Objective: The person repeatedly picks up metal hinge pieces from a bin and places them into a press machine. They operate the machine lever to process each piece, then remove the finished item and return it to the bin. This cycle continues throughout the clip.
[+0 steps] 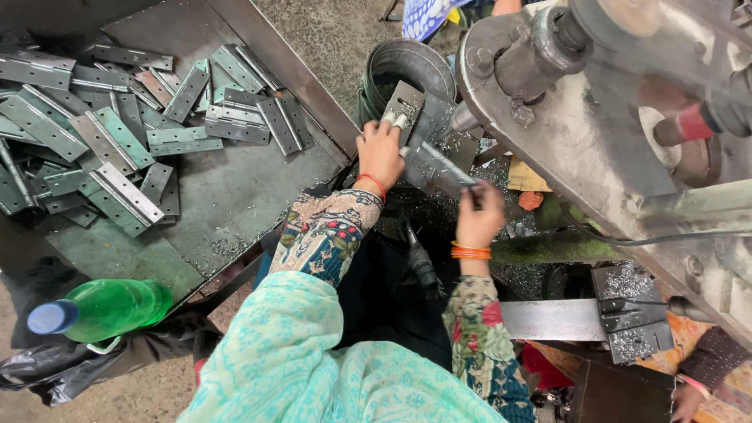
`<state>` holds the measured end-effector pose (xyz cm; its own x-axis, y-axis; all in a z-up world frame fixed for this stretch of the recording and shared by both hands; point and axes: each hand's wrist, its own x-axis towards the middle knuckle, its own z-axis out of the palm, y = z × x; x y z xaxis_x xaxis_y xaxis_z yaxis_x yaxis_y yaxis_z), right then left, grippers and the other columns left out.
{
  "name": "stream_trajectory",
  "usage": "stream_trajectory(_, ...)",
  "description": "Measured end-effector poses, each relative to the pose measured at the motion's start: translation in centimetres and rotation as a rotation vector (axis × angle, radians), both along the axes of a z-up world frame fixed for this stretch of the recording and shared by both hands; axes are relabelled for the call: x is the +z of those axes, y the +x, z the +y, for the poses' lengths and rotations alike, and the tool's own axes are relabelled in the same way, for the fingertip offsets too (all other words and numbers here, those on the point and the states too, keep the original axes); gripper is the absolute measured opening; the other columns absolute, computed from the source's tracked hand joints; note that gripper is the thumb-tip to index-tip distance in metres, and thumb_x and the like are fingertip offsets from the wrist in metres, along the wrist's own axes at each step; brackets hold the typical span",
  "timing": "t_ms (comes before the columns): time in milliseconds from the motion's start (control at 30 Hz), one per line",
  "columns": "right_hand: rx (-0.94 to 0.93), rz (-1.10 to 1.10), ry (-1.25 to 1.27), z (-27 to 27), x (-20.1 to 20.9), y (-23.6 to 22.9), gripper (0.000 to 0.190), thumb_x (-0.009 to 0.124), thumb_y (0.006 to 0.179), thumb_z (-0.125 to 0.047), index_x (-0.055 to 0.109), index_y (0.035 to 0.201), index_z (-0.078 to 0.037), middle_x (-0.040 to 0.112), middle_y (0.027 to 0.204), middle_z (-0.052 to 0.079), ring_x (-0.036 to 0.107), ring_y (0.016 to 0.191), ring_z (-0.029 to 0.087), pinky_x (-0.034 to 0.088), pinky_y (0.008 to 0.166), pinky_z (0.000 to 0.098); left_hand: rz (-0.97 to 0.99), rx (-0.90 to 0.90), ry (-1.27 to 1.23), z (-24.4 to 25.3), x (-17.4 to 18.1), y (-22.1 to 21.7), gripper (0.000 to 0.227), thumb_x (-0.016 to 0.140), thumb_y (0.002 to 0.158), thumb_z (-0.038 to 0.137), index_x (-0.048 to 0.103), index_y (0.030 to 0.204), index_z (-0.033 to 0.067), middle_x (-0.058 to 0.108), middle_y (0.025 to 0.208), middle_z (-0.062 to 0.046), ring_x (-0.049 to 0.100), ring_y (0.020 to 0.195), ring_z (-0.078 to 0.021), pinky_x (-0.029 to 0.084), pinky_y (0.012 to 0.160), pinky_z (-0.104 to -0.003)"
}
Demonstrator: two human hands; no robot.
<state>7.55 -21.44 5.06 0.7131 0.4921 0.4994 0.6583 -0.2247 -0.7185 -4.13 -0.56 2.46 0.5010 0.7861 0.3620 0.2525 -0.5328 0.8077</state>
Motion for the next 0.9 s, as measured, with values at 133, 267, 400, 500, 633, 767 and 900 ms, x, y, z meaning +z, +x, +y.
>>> stream_trajectory(133, 0.298, -0.466, -0.389, 1.5, -1.1, -3.2, 0.034, 0.071, 0.082, 0.006, 0.065, 0.115, 0.003, 0.062, 0.114, 0.018, 0.058, 0.11, 0.039, 0.049, 0.1, 0.0464, 0.215, -0.005, 0.195, -0.6, 1.6, -1.6, 0.037, 0.077, 0.088, 0.025, 0.07, 0.119, 0.0057, 0.06, 0.134, -0.007, 0.044, 0.136, -0.0353, 0.041, 0.104, -0.054)
stream_trajectory(267, 0.301, -0.409, -0.497, 3.4, -3.2, -3.7, 0.046, 0.073, 0.077, 0.004, 0.063, 0.123, 0.001, 0.062, 0.12, 0.018, 0.057, 0.115, 0.04, 0.049, 0.101, 0.0454, 0.292, -0.216, 0.293, -2.4, 1.3, -2.5, 0.043, 0.076, 0.08, 0.032, 0.074, 0.116, 0.0083, 0.06, 0.134, -0.006, 0.042, 0.134, -0.039, 0.035, 0.104, -0.064)
stream_trajectory(400, 0.302, -0.266, -0.519, 2.8, -2.8, -4.1, 0.069, 0.074, 0.083, -0.01, 0.048, 0.146, 0.001, 0.052, 0.145, 0.025, 0.048, 0.135, 0.042, 0.042, 0.114, 0.0464, 0.548, -0.335, 0.372, -3.3, 0.2, -2.3, 0.047, 0.074, 0.078, 0.04, 0.075, 0.108, 0.0049, 0.059, 0.134, -0.008, 0.036, 0.14, -0.0377, 0.021, 0.108, -0.074)
stream_trajectory(500, 0.258, -0.2, -0.697, 0.2, -0.8, -5.9, 0.096, 0.075, 0.086, -0.039, 0.024, 0.157, 0.001, 0.032, 0.158, 0.03, 0.027, 0.147, 0.048, 0.029, 0.116, 0.0583, 0.536, -0.277, 0.494, -3.2, -1.1, -1.4, 0.033, 0.069, 0.083, 0.03, 0.078, 0.105, 0.0077, 0.062, 0.134, -0.004, 0.037, 0.143, -0.0368, 0.017, 0.112, -0.078)
stream_trajectory(633, 0.157, -0.133, -1.009, -2.5, 0.7, -9.5, 0.108, 0.064, 0.087, -0.065, 0.01, 0.165, -0.014, 0.014, 0.169, 0.023, 0.009, 0.156, 0.046, 0.019, 0.113, 0.0741, 0.532, -0.248, 0.549, -2.8, -1.9, -0.1, 0.025, 0.063, 0.087, 0.02, 0.08, 0.103, 0.0102, 0.064, 0.131, -0.002, 0.037, 0.145, -0.0371, 0.015, 0.113, -0.081)
stream_trajectory(767, 0.087, -0.161, -1.16, -3.6, -1.8, -12.0, 0.105, 0.065, 0.084, -0.067, 0.012, 0.163, -0.022, 0.008, 0.17, 0.018, 0.006, 0.155, 0.045, 0.018, 0.111, 0.0771, 0.588, -0.248, 0.563, -2.5, -1.7, -0.3, 0.027, 0.064, 0.085, 0.022, 0.08, 0.103, 0.0096, 0.064, 0.133, -0.001, 0.037, 0.144, -0.0365, 0.015, 0.112, -0.079)
stream_trajectory(900, 0.01, -0.163, -1.007, -5.9, -7.4, -14.3, 0.105, 0.067, 0.083, -0.066, 0.015, 0.163, -0.023, 0.008, 0.17, 0.017, 0.008, 0.155, 0.043, 0.021, 0.112, 0.0759, 0.586, -0.261, 0.536, -2.8, -1.2, -1.0, 0.026, 0.064, 0.085, 0.021, 0.08, 0.103, 0.0111, 0.063, 0.133, 0.0, 0.036, 0.144, -0.0355, 0.015, 0.113, -0.079)
